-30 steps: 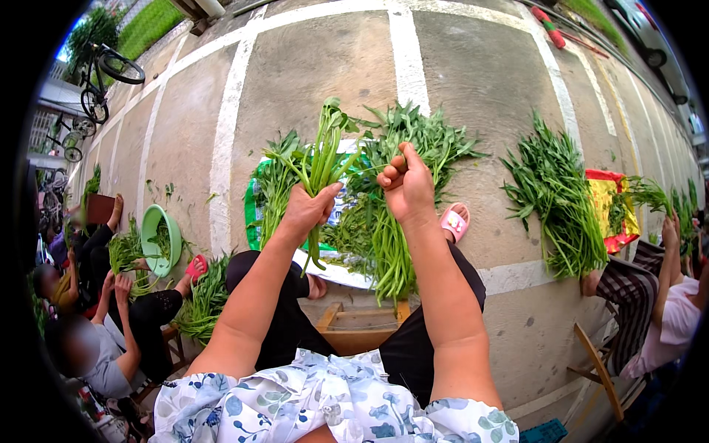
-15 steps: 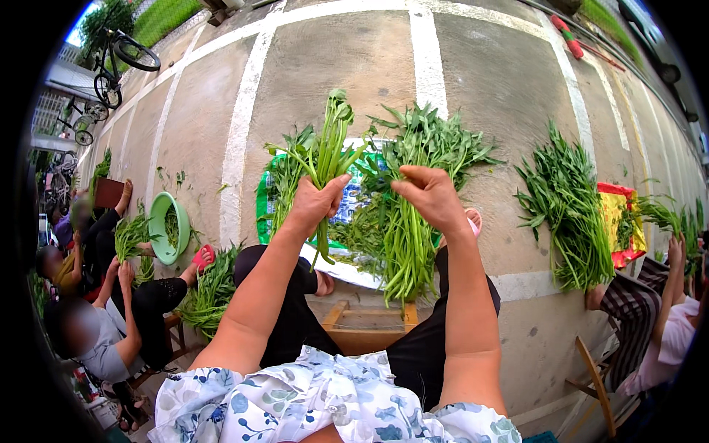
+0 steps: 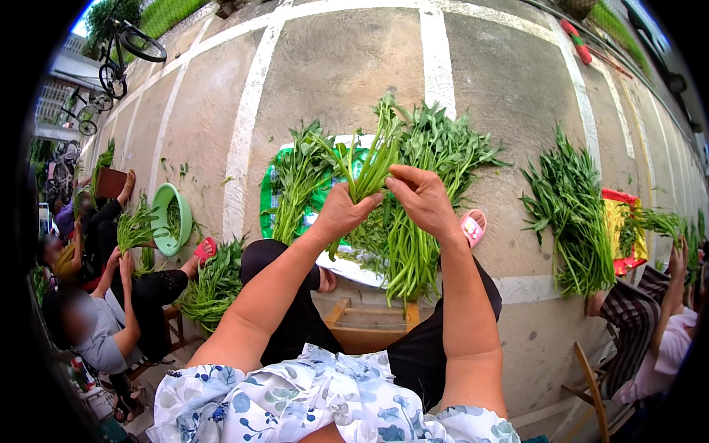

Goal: The person picks leaves from stalks of green vegetables by hand and places the leaves into a pile on a plastic sheet.

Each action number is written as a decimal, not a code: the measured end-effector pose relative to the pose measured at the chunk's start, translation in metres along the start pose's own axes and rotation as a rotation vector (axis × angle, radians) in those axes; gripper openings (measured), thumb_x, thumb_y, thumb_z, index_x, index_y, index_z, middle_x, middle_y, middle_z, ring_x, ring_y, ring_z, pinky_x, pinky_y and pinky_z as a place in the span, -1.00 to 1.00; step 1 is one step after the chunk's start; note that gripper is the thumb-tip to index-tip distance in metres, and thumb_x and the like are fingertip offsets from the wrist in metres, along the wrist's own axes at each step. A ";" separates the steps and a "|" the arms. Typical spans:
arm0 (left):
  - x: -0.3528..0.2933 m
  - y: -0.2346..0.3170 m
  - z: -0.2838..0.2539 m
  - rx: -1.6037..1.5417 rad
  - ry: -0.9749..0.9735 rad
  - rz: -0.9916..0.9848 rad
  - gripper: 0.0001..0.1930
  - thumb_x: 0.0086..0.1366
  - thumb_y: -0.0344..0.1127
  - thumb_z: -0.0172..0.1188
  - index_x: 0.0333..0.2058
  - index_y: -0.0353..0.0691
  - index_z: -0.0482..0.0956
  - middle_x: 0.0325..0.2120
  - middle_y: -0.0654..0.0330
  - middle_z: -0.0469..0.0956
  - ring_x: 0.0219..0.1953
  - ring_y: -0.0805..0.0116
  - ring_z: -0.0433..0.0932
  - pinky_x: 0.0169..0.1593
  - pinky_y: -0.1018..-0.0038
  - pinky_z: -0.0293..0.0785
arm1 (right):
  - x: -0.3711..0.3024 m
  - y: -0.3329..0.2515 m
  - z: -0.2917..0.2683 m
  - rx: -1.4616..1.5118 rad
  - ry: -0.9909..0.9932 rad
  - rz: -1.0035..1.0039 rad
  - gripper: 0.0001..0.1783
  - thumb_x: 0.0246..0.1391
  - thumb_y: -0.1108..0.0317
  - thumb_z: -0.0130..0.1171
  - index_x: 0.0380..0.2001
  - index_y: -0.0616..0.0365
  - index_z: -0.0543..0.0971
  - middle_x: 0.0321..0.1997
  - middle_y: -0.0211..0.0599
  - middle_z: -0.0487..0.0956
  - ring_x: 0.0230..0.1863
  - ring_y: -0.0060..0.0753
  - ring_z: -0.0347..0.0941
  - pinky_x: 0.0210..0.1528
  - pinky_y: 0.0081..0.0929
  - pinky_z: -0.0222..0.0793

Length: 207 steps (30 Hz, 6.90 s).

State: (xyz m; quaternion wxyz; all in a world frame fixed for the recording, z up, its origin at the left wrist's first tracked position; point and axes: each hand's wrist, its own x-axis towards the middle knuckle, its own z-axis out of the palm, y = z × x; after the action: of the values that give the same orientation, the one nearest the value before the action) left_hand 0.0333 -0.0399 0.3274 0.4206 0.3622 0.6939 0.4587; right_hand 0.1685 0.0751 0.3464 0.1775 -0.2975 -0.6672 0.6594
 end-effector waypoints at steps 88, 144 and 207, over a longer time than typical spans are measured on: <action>0.005 -0.014 -0.006 -0.091 0.007 -0.171 -0.74 0.12 -0.24 0.24 -0.32 -0.29 0.47 -0.68 0.33 0.41 -0.69 0.56 0.34 -0.59 0.55 0.31 | 0.012 -0.006 -0.020 -0.065 0.543 -0.170 -0.76 0.07 0.33 0.06 -0.49 0.35 0.48 -0.65 -0.35 0.41 -0.61 -0.53 0.24 -0.51 -0.52 0.20; 0.003 0.008 -0.045 -0.824 -0.068 -0.277 -0.73 0.29 -0.25 0.01 -0.11 -0.26 0.37 -0.74 0.40 0.19 -0.77 0.61 0.15 -0.66 0.63 0.12 | -0.003 0.010 -0.004 -0.048 -0.128 0.084 -0.59 0.05 0.37 -0.09 -0.08 0.44 0.40 -0.58 -0.39 0.44 -0.56 -0.63 0.31 -0.49 -0.59 0.30; 0.006 0.009 -0.037 -0.933 0.019 -0.232 -0.85 0.27 -0.28 0.06 -0.27 -0.21 0.40 -0.74 0.42 0.17 -0.76 0.61 0.17 -0.65 0.62 0.14 | 0.004 0.014 0.013 -0.286 -0.066 0.082 -0.52 0.09 0.18 0.08 -0.04 0.36 0.41 -0.18 -0.18 0.55 -0.19 -0.50 0.45 -0.15 -0.57 0.36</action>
State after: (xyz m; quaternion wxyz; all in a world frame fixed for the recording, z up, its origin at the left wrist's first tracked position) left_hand -0.0024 -0.0438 0.3426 0.5804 0.0509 0.4534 0.6745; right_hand 0.1598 0.0670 0.3310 0.0842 -0.3250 -0.7472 0.5736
